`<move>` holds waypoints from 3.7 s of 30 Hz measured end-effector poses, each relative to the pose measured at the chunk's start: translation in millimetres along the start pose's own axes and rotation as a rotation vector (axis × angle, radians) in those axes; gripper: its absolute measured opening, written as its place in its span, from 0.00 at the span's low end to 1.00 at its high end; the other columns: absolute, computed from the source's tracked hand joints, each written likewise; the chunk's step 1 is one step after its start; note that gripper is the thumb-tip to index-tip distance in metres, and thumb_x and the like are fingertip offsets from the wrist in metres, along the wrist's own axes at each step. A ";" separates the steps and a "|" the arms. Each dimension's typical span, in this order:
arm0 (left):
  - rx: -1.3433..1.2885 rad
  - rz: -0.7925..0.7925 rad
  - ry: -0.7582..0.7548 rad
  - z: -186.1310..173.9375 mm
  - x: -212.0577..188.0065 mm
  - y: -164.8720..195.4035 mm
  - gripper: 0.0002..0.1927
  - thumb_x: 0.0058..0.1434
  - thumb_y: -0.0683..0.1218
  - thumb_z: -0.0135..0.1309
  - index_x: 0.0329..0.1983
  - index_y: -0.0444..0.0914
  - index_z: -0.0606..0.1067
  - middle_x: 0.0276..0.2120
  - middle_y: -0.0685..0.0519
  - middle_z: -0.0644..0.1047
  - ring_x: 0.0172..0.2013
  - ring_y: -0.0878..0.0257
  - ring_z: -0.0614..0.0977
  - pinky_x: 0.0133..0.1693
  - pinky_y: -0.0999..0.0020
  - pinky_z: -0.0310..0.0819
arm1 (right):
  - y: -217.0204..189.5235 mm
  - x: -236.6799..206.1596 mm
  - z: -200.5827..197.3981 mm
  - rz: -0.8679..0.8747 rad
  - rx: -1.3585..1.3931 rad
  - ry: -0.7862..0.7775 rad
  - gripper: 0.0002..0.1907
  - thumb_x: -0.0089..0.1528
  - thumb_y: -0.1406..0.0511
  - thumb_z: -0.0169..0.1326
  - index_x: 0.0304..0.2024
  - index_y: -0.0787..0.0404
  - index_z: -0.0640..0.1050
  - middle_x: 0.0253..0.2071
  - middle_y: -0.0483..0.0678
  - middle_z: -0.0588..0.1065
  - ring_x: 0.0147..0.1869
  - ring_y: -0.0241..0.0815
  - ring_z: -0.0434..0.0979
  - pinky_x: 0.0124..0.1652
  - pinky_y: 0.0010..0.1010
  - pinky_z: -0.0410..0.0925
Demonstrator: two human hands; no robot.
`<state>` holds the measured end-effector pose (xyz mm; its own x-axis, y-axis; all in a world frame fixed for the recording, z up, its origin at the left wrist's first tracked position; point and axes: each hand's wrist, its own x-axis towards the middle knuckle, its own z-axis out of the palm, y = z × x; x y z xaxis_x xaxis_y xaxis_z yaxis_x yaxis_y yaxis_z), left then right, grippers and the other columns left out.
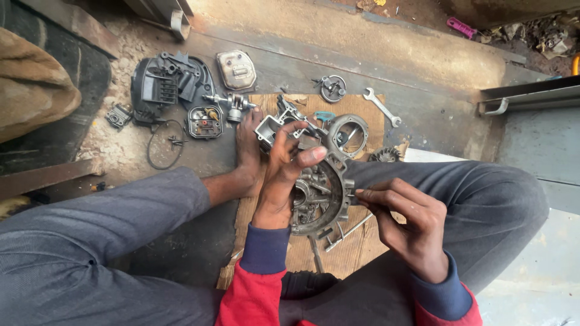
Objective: The person sits on the ground holding an engine crankcase housing and uses a small hand tool to unscrew and remove fasteners from it, turning the housing over to reach different sides while other engine parts and a wrench lie on the ground nearby.
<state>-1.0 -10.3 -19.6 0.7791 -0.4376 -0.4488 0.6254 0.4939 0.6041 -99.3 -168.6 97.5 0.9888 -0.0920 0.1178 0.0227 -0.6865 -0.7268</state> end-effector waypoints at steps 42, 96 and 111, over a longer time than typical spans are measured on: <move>-0.016 0.072 0.063 0.5 0.5 2.6 0.38 0.50 0.51 0.66 0.62 0.36 0.67 0.48 0.47 0.75 0.50 0.61 0.77 0.56 0.67 0.70 | -1.2 -9.9 35.8 -0.181 -0.232 0.265 0.16 0.55 0.83 0.61 0.44 0.69 0.81 0.37 0.54 0.79 0.39 0.44 0.82 0.41 0.29 0.73; -0.111 0.134 0.103 6.8 -3.1 12.5 0.42 0.44 0.48 0.68 0.63 0.35 0.64 0.47 0.47 0.75 0.47 0.60 0.79 0.51 0.64 0.75 | 8.4 -9.0 12.9 0.005 0.031 0.057 0.14 0.53 0.83 0.57 0.40 0.69 0.81 0.36 0.50 0.77 0.39 0.37 0.79 0.39 0.24 0.73; 0.049 0.295 0.118 11.4 -6.4 17.4 0.52 0.39 0.47 0.73 0.67 0.37 0.61 0.47 0.49 0.72 0.47 0.60 0.78 0.50 0.64 0.78 | 16.9 -3.4 7.1 0.113 0.031 -0.209 0.11 0.51 0.81 0.55 0.35 0.68 0.79 0.30 0.50 0.75 0.33 0.38 0.77 0.34 0.27 0.69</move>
<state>4.4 -7.4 1.3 0.9277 -0.1898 -0.3214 0.3717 0.5488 0.7488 -101.3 -174.8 80.0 0.9943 -0.0132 -0.1057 -0.0883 -0.6577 -0.7481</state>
